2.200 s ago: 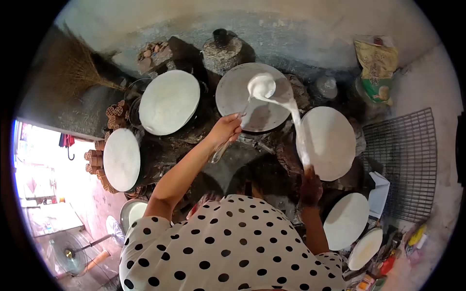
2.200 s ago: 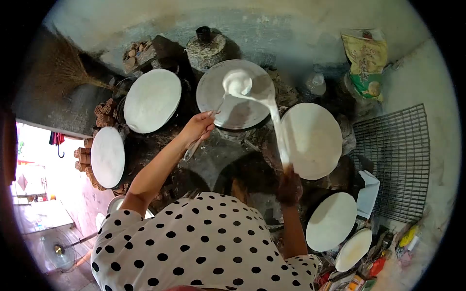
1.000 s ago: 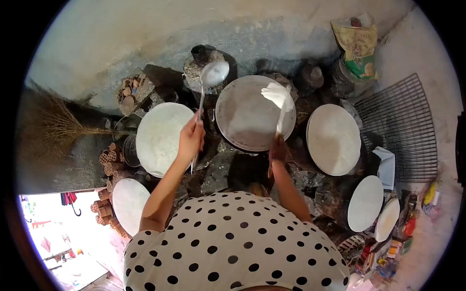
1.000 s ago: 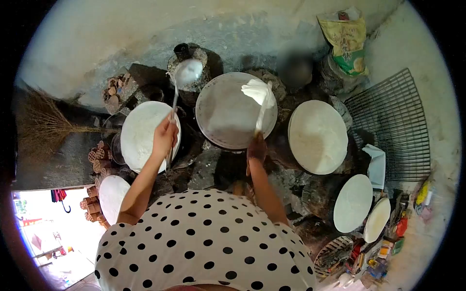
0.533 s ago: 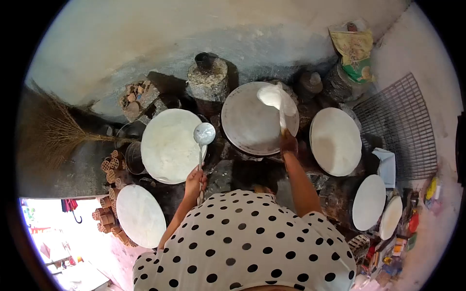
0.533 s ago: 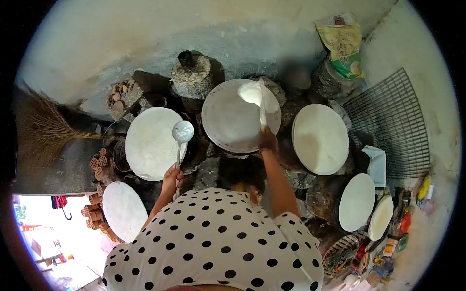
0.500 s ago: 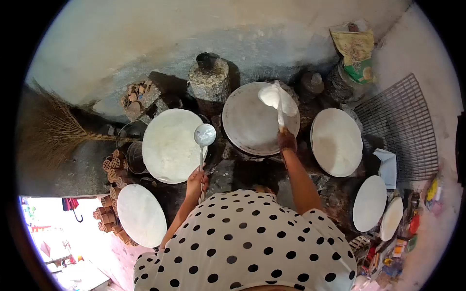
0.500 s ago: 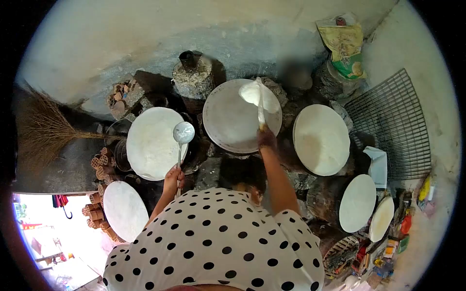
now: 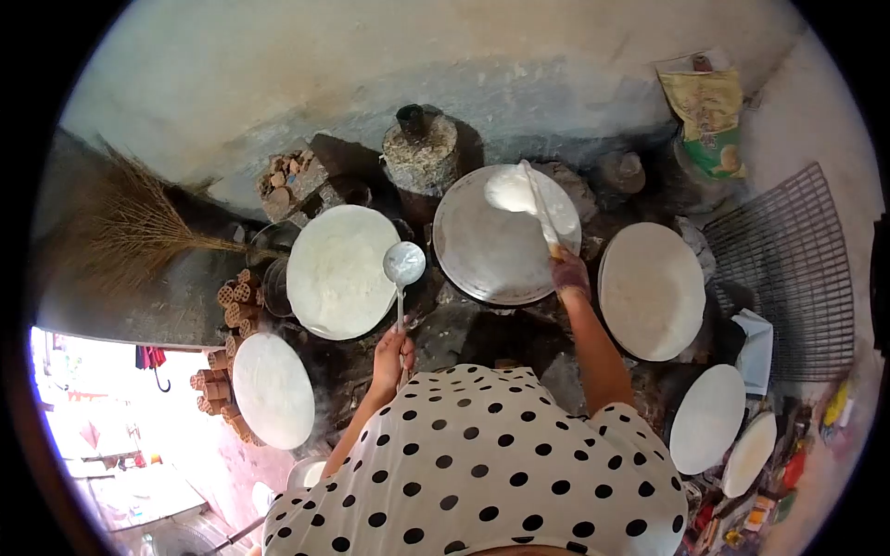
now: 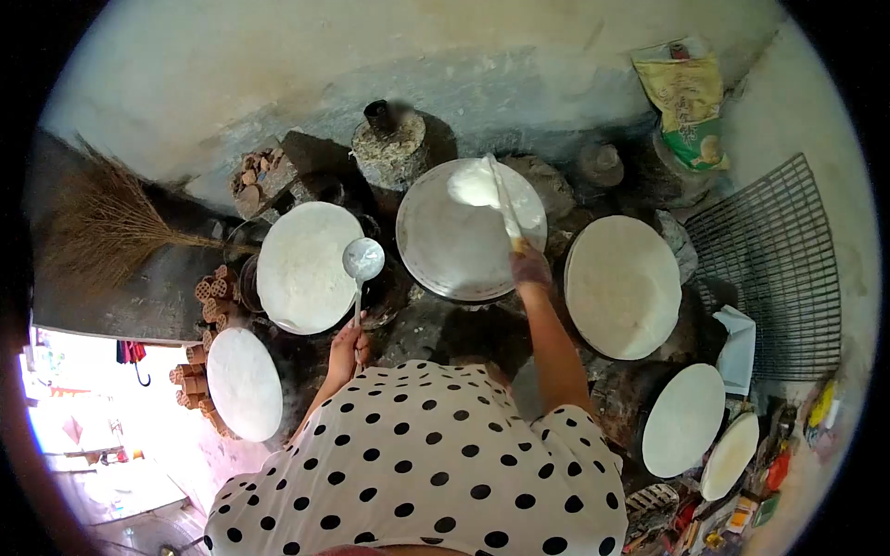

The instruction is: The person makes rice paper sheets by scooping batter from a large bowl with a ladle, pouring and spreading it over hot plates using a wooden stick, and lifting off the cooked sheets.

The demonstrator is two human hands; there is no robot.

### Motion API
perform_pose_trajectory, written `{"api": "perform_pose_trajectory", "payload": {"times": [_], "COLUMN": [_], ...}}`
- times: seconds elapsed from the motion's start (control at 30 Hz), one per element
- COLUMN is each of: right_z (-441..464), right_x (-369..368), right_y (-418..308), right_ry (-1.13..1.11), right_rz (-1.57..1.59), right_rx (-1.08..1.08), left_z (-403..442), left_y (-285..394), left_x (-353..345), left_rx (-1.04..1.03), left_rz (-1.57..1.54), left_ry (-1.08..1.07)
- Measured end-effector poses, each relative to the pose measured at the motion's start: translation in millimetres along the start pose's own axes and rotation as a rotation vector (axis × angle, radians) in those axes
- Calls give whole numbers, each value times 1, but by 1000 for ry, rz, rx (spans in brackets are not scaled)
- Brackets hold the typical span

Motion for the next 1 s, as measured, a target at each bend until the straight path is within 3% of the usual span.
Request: {"api": "perform_pose_trajectory", "payload": {"times": [0.07,0.13,0.2,0.27,0.3,0.33,0.4,0.43,0.5,0.53,0.6,0.73,0.8,0.87,0.93,1.0], "right_z": [13,29,36,33,31,8,55,63,63,33,35,12,31,27,20,38], "right_x": [-22,-35,-32,-25,-6,25,4,-10,-19,-13,-46,-39,-16,32,47,2], "right_y": [-14,-38,-36,-44,-38,-45,24,29,23,-15,-34,-59,-50,-36,-38,-35], "right_ry": [-71,-105,-182,-332,-254,-193,-224,-233,-53,-9,-224,-398,-228,-156,-1,-67], "right_rz": [-27,-271,-209,-117,-37,124,571,570,-79,-224,-442,-316,-409,-188,-169,-321], "right_rx": [-3,65,48,280,303,276,160,160,165,242,82,154,293,111,111,135], "left_z": [-5,-7,-9,-17,-19,-19,-26,-29,-34,-36,-37,-37,-37,-39,-44,-43], "left_y": [-7,-13,-17,-13,-12,-13,-20,-22,-26,-27,-31,-34,-34,-34,-29,-37], "left_x": [-3,-6,-10,-23,-27,-27,-26,-26,-27,-28,-31,-40,-41,-46,-53,-49], "left_rx": [19,36,32,50,53,42,-2,-19,-12,-9,5,20,10,0,-5,16], "left_rz": [-44,-88,-97,-127,-146,-150,-198,-171,-169,-165,-195,-204,-229,-261,-187,-223], "left_ry": [33,63,78,109,123,131,117,114,131,139,153,181,182,193,216,218]}}
Point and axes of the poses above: each hand's wrist, its own z-axis towards the middle knuckle, its own x-axis out of the back of the hand, y = z × x, the point moved 9 cm from there along z, towards the middle knuckle, and after that the axes turned 12 degrees about -y, right-handed, at the moved point
